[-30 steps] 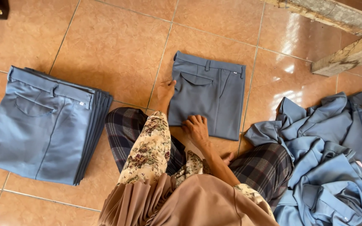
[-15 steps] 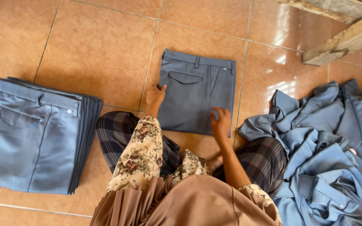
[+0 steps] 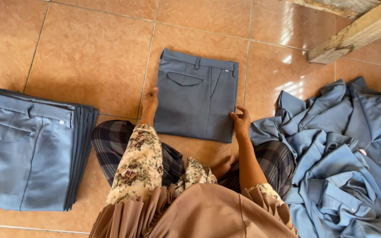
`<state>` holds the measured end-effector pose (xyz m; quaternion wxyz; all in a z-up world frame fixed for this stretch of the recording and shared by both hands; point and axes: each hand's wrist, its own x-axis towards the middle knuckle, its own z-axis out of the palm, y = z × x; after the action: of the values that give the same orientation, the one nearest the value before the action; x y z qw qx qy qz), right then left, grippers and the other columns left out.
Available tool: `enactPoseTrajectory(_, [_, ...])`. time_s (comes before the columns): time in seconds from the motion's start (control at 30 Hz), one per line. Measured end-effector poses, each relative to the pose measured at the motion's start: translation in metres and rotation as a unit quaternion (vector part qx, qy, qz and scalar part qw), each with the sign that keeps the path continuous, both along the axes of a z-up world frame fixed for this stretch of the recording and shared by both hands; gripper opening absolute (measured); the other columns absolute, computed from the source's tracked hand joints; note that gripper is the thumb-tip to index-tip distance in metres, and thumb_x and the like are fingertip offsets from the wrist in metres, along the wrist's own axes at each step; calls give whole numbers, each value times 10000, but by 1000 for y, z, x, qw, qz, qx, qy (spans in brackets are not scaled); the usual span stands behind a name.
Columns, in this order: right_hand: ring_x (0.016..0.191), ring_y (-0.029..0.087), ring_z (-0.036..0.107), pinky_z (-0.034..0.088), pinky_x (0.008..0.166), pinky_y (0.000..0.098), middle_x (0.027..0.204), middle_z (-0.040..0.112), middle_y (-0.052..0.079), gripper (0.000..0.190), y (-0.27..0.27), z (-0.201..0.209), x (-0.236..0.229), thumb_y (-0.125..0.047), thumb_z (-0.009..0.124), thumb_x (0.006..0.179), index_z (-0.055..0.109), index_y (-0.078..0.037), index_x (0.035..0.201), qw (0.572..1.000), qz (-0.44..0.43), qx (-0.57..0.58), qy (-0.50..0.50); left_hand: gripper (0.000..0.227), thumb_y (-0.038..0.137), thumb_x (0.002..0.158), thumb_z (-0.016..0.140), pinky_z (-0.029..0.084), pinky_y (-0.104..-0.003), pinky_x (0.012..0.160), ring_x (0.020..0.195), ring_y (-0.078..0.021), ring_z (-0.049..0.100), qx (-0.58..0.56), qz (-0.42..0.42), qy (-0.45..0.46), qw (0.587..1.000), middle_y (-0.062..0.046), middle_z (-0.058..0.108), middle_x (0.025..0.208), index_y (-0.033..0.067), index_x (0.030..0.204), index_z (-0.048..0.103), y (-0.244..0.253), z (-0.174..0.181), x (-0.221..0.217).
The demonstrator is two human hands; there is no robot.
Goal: Folding blue trousers and stacking them neatly on the floor.
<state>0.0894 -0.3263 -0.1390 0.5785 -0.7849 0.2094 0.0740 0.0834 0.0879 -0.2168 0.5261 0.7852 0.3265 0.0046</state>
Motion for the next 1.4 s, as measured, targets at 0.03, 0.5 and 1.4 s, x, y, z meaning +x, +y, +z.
enactPoseTrajectory(0.03, [778, 227, 661, 546, 581, 328, 914, 700, 134, 452, -3, -2, 0, -176, 769, 901, 611, -114, 1320, 1000, -1, 2, -2, 729, 717, 1023, 462, 501, -431, 1075, 1236, -332, 625, 2, -1, -2, 1000, -216, 679, 1282, 67, 1288, 655, 4, 9, -1])
enactPoseTrajectory(0.5, [595, 162, 660, 613, 461, 295, 787, 638, 51, 330, -21, 36, -52, -87, 783, 829, 670, -20, 1132, 978, 69, 88, 177, 559, 231, 957, 627, 643, -422, 512, 834, -408, 712, -145, -69, 275, 948, -358, 550, 1288, -36, 1432, 500, 26, -2, -44])
enactPoseTrajectory(1.4, [831, 229, 647, 543, 692, 352, 857, 689, 74, 266, -3, -53, 29, -421, 739, 953, 742, -178, 1062, 991, -41, -107, 63, 642, 541, 1004, 470, 2, -721, 1188, 1552, -433, 104, 366, -406, -60, 835, -196, 187, 1678, 305, 1581, 316, -220, 60, -122])
